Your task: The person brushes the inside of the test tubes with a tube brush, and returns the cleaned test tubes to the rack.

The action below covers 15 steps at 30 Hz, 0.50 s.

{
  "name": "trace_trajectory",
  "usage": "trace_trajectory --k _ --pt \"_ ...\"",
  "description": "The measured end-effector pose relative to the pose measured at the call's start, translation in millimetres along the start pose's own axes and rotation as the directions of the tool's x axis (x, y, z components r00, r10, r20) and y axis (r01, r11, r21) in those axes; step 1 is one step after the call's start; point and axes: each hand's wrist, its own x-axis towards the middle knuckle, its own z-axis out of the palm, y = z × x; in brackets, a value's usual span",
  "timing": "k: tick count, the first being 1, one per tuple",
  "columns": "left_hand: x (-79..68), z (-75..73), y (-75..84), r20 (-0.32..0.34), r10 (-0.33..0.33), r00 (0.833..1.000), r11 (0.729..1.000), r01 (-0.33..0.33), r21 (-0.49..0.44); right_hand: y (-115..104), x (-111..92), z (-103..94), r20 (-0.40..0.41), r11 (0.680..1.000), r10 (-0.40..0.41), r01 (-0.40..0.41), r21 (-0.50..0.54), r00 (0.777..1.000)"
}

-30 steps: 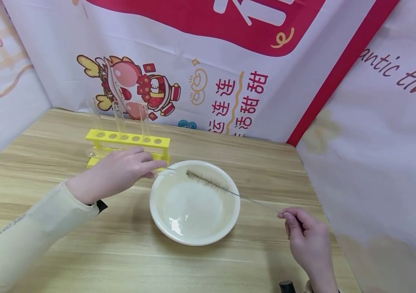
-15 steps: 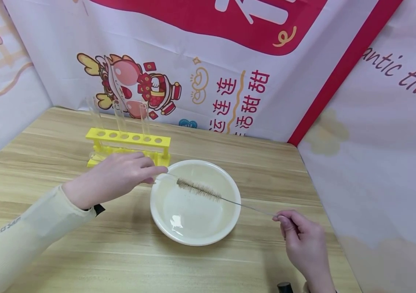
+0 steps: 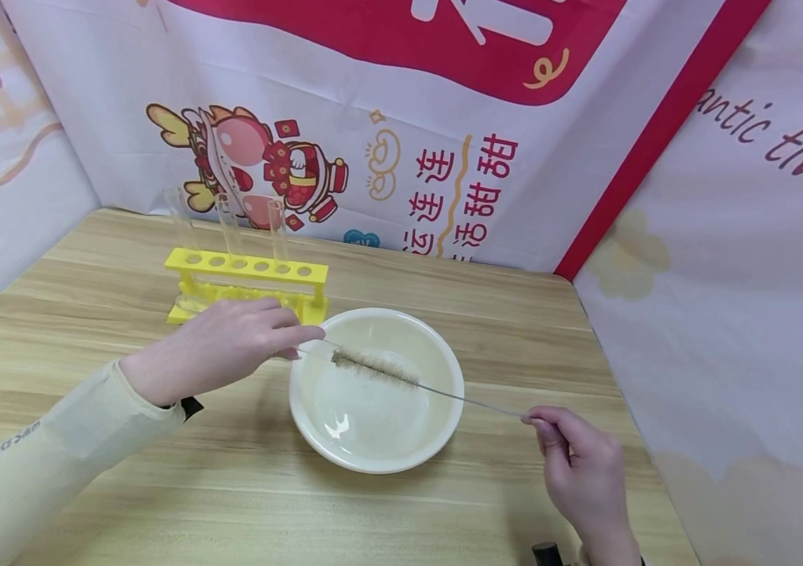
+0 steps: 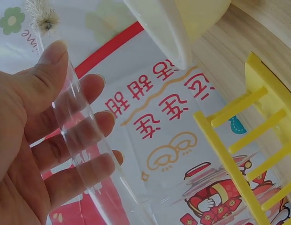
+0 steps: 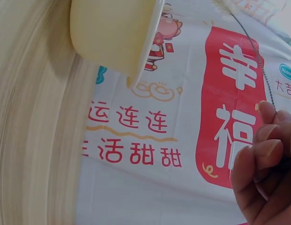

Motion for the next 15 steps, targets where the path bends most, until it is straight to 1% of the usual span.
trace_trajectory --k 4,6,10,12,15 --pt "0.1 1.5 -0.7 -0.004 0.006 1.000 1.000 -0.006 -0.005 -7.7 8.6 4.3 -0.073 0.996 -0.094 0.094 0.001 0.993" --pt "0.4 2.5 -0.9 0.001 0.009 1.000 1.000 -0.009 -0.007 -11.5 12.4 6.3 -0.124 0.991 -0.129 0.132 0.015 0.984" --pt "2.4 4.5 -1.0 0.001 0.017 1.000 1.000 -0.017 -0.021 -13.1 15.2 9.5 -0.218 0.984 -0.168 0.178 0.030 0.961" --pt "3.9 5.2 -0.8 -0.004 0.024 1.000 0.999 -0.024 -0.025 -13.5 16.2 10.8 -0.238 0.980 -0.195 0.201 0.002 0.952" --pt "6.7 5.7 0.0 -0.004 0.033 0.999 0.999 -0.033 -0.037 -14.8 18.5 12.9 -0.222 0.969 -0.248 0.240 -0.061 0.943"
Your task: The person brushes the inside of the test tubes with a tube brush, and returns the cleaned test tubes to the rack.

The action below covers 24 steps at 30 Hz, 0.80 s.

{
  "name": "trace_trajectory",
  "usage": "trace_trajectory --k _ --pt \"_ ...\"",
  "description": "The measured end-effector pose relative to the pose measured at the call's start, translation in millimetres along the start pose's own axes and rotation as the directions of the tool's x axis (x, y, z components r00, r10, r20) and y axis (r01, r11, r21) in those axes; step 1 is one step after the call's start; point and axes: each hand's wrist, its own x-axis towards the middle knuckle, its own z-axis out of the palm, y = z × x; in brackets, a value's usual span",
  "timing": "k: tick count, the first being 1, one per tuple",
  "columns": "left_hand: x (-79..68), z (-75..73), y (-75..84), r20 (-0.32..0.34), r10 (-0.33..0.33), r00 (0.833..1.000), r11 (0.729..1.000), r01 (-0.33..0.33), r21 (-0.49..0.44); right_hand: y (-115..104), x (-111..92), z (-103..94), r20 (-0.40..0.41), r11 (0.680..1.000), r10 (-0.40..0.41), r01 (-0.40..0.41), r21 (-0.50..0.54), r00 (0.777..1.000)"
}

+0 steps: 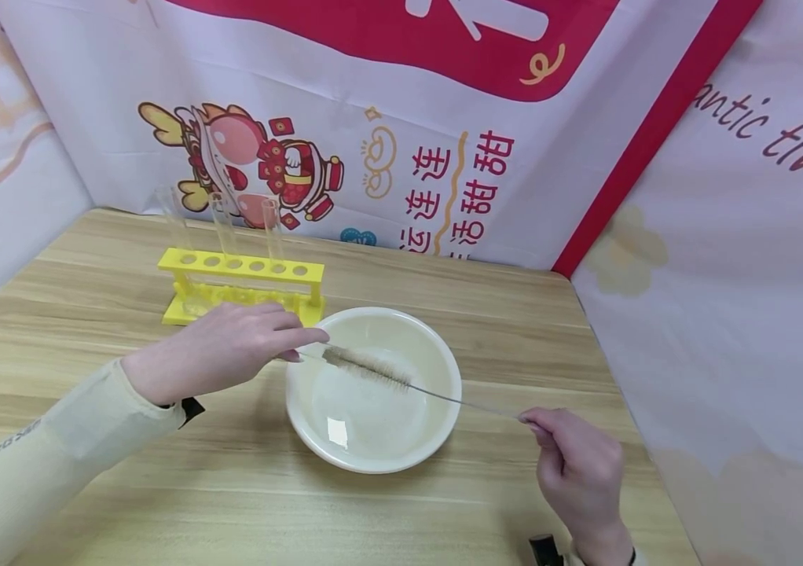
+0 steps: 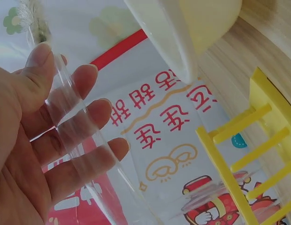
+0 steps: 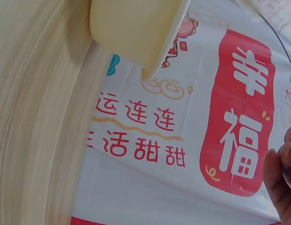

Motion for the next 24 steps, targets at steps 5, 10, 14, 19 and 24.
trace_trajectory --k 5,10,14,19,24 --pt "3.4 -0.7 1.5 0.010 -0.004 1.000 1.000 0.004 0.004 -1.6 2.0 4.0 0.031 0.992 -0.084 0.087 -0.088 0.996" --pt "6.0 -1.7 3.5 0.030 -0.008 1.000 1.000 0.008 0.012 -0.6 3.4 8.9 0.025 0.979 -0.165 0.167 -0.121 0.986" --pt "8.0 -0.7 4.6 0.047 -0.009 0.999 1.000 0.009 -0.001 0.2 3.8 12.2 0.016 0.975 -0.196 0.197 -0.104 0.980" --pt "10.5 -0.7 5.7 0.039 0.009 0.999 1.000 -0.010 0.011 -3.1 5.2 13.9 0.052 0.972 -0.202 0.206 -0.112 0.978" --pt "13.6 -1.3 6.5 0.025 0.017 1.000 0.999 -0.018 0.049 -8.6 7.3 14.1 0.077 0.972 -0.192 0.201 -0.119 0.978"
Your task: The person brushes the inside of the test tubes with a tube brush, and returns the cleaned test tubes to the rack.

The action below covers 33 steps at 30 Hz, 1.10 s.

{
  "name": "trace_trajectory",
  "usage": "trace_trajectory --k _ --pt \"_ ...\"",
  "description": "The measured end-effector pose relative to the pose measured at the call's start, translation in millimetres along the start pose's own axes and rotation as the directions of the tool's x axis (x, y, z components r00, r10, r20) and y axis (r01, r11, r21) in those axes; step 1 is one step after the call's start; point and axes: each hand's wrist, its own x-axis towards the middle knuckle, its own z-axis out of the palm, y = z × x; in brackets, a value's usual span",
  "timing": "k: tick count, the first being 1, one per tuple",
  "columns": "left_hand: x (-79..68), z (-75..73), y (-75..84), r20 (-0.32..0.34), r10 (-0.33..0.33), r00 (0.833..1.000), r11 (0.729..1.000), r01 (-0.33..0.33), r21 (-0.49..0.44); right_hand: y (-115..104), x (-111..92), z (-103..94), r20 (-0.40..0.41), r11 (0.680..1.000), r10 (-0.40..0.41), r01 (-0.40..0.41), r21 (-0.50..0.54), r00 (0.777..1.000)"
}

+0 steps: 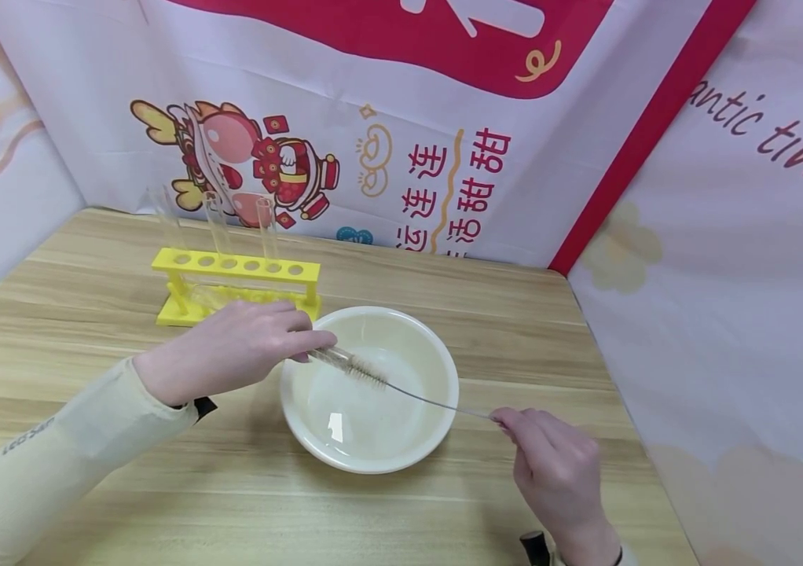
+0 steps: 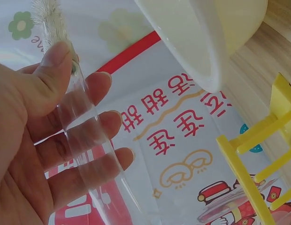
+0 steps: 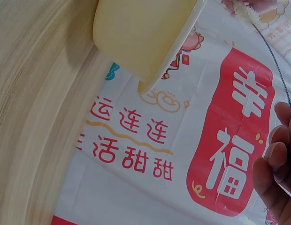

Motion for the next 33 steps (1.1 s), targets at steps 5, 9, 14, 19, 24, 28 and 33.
trace_trajectory --k 5,9,14,19,24,28,33 --pt "2.1 0.2 1.8 -0.021 0.011 1.000 1.000 -0.011 0.012 -2.4 1.9 -0.4 0.016 1.000 0.006 -0.006 -0.003 1.000" --pt "3.9 0.9 3.8 -0.040 0.019 0.999 1.000 -0.019 0.010 -2.8 2.6 1.4 0.028 1.000 0.012 -0.012 0.011 1.000" --pt "6.2 2.2 6.9 -0.045 0.015 0.999 1.000 -0.014 0.004 -3.0 2.7 5.9 0.029 1.000 0.011 -0.011 0.021 1.000" --pt "7.3 3.6 10.2 -0.047 0.015 0.999 1.000 -0.015 0.012 -3.1 2.0 9.8 0.048 1.000 0.013 -0.014 0.028 0.999" --pt "9.5 4.9 14.4 -0.063 0.030 0.998 0.999 -0.029 0.019 -3.9 1.4 12.7 0.079 0.999 0.018 -0.021 0.027 0.997" --pt "11.1 4.4 17.5 -0.039 0.021 0.999 1.000 -0.020 0.022 -3.6 0.6 14.8 0.099 1.000 0.018 -0.021 0.022 0.995" --pt "12.7 4.6 21.0 -0.031 0.015 0.999 1.000 -0.015 0.025 -3.3 1.0 16.4 0.102 0.999 0.018 -0.021 0.027 0.995"
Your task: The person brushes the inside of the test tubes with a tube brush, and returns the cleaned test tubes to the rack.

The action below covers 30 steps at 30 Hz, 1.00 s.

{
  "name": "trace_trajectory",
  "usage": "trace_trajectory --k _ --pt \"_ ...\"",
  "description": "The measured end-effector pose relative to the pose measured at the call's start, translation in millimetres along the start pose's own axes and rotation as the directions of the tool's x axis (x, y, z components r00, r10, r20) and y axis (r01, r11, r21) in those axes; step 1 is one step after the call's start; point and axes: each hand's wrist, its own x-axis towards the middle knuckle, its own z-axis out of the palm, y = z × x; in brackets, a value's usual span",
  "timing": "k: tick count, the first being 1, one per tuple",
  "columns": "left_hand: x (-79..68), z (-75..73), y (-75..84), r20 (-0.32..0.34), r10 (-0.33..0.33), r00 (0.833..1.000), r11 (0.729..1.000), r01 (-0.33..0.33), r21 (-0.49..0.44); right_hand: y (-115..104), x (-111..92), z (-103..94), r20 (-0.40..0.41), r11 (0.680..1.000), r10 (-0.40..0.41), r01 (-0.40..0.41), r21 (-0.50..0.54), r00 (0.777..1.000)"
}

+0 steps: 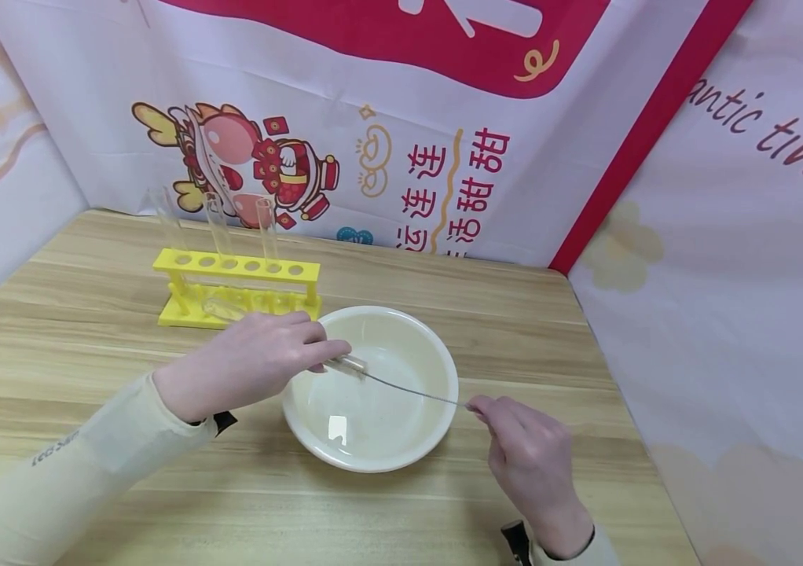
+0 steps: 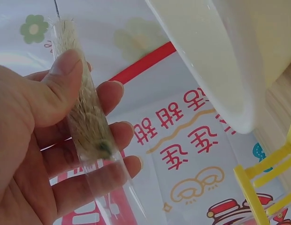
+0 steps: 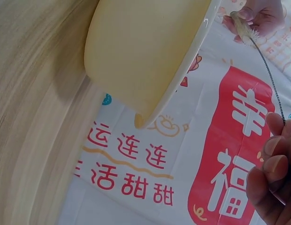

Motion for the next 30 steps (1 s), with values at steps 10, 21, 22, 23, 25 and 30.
trace_trajectory --k 10,21,22,23,25,30 --pt "5.9 1.1 10.7 0.035 0.004 0.999 1.000 -0.004 -0.007 -6.7 6.5 10.7 0.023 0.999 -0.030 0.029 0.035 0.999" --pt "14.1 2.2 20.1 0.061 0.002 0.998 1.000 -0.001 -0.023 -17.0 15.7 26.3 0.097 0.999 -0.020 0.015 0.042 0.995" --pt "14.6 2.1 20.8 0.058 0.002 0.998 1.000 -0.001 -0.023 -18.3 16.7 27.6 0.102 0.999 -0.015 0.011 0.043 0.995" --pt "15.1 1.9 21.3 0.057 0.001 0.998 1.000 0.001 -0.023 -19.6 17.5 29.0 0.106 0.999 -0.011 0.006 0.046 0.994" --pt "16.1 1.0 22.8 0.051 0.002 0.999 1.000 0.000 -0.023 -21.9 18.9 32.1 0.105 0.999 -0.007 0.002 0.048 0.994" --pt "18.4 -0.5 25.6 0.045 0.008 0.999 1.000 -0.007 -0.014 -26.8 20.7 38.1 0.129 0.998 0.010 -0.018 0.061 0.992"
